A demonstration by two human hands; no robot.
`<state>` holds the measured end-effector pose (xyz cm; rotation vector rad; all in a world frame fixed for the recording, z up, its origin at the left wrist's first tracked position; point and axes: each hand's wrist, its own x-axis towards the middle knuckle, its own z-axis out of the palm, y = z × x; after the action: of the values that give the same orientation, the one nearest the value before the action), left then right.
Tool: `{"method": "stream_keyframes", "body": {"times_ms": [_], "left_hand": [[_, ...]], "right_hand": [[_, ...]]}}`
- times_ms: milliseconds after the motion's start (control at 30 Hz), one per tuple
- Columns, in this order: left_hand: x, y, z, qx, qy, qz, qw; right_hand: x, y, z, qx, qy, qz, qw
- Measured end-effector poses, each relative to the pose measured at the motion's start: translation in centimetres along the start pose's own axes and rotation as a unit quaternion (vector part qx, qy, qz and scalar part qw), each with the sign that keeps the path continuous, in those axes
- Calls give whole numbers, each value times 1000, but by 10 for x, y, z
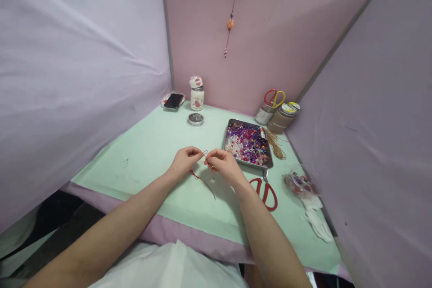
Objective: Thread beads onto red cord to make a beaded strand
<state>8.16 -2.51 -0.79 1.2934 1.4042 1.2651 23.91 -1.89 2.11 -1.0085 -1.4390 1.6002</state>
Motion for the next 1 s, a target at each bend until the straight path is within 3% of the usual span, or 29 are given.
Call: {"method": "stream_keyframes", "body": {"times_ms": [233, 367, 600, 733, 1000], "left_hand": [[0, 1, -3, 44, 49, 33, 997], [0, 1, -3, 33, 44, 16, 998], [1, -6, 1, 44, -7, 1, 999], [1, -6, 1, 40, -13, 2, 999], [-2, 4, 2, -93, -43, -49, 993]], "right_hand": [[5, 7, -4, -56, 34, -16, 998], [6, 10, -5, -127, 85, -112, 982], [5, 15, -2, -316, 166, -297, 886], [6, 18, -3, -370, 169, -346, 845], [7, 20, -4, -363, 160, -293, 870]]}}
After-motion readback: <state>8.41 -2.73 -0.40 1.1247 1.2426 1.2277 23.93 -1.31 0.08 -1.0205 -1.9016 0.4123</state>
